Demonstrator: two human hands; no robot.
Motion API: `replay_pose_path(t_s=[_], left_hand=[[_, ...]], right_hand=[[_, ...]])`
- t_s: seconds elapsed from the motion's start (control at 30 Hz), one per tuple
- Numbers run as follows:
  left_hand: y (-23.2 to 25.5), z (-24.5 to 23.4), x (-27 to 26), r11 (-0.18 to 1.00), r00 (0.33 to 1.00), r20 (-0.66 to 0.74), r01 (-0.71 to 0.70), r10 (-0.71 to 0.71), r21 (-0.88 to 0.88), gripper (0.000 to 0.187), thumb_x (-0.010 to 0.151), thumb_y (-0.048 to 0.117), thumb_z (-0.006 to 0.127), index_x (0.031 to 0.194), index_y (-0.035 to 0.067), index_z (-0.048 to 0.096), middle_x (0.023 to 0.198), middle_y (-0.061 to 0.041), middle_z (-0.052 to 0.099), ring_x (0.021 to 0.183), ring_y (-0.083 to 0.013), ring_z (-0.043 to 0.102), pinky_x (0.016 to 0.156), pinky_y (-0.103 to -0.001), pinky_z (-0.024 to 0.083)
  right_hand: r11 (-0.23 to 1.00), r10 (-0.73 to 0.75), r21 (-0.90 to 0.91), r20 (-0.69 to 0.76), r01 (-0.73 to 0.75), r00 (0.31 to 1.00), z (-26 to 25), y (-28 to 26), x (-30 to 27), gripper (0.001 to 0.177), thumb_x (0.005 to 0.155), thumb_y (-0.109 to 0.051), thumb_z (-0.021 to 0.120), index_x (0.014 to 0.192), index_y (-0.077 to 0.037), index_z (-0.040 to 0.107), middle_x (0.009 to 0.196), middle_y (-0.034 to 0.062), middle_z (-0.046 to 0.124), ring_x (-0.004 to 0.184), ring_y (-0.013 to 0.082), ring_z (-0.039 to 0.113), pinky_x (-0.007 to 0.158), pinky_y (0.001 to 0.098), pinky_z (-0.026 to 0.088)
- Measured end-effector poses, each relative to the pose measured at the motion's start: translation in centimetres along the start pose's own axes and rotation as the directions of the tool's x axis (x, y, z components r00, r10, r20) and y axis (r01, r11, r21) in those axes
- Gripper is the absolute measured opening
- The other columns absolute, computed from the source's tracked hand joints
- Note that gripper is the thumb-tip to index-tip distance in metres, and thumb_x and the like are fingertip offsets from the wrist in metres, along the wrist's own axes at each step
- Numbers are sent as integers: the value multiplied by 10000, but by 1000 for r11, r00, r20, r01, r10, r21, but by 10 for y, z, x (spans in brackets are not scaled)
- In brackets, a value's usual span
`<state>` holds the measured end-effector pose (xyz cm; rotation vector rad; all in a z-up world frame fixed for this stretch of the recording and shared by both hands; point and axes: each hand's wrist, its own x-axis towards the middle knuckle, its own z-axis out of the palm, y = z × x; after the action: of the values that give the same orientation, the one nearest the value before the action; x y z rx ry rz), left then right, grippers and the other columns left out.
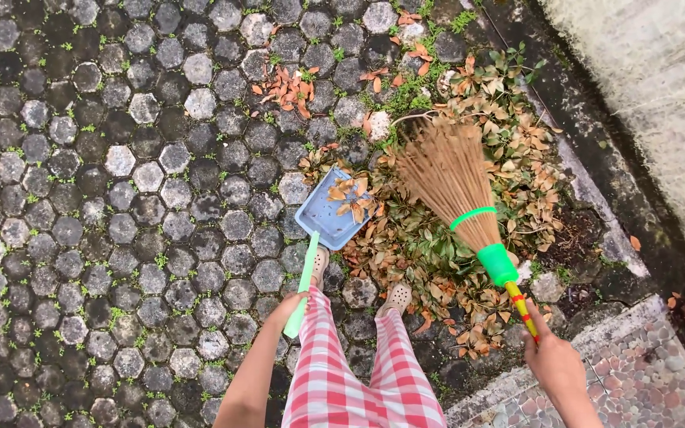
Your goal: Sweeping dry leaves from a paved outdoor area into a dustpan using a broom.
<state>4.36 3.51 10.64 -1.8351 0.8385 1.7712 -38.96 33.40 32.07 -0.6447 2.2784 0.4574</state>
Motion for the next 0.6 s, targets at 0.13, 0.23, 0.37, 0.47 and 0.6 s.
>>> replay_pose_path(t_s=[0.13,0.23,0.37,0.47,0.6], left_hand=[[0,9,-1,997,1000,27,-8,10,-73,544,988,351,580,1416,66,400,987,-94,640,757,-179,678,602,-285,596],[7,18,-11,999,1000,-11,5,-4,49,637,964,460,536,1471,95,412,1341,-148,608,1204,-268,625,1060,-384,507],[7,22,-17,996,1000,-27,-13,15,84,731,940,477,552,1523,95,332,1497,-168,464,1347,-303,503,1150,-429,427],[-4,27,-28,994,999,-51,-14,19,105,820,932,502,550,1578,121,218,1609,-158,318,1466,-317,355,1232,-466,311],[-25,35,-31,998,998,-53,-22,25,54,927,881,552,587,1592,118,181,1665,-138,196,1527,-301,246,1277,-439,207]], right_hand=[[1000,8,-14,-55,-8,998,2,24,11,700,1032,-315,477,1662,-363,174,530,22,646,410,162,574,339,264,513],[1000,26,4,-79,-26,997,-10,31,11,690,1041,-313,471,1668,-322,184,504,36,609,376,156,535,304,252,481],[995,100,-6,-37,-101,994,-26,35,9,683,1061,-354,436,1683,-358,154,589,77,690,462,210,639,386,304,573],[998,54,38,-55,-52,997,-21,45,12,692,1053,-286,480,1675,-319,179,559,67,649,424,171,556,342,253,515],[1000,-14,18,-63,15,998,-22,46,17,689,1056,-273,478,1673,-309,173,546,55,637,391,145,514,298,231,487]])
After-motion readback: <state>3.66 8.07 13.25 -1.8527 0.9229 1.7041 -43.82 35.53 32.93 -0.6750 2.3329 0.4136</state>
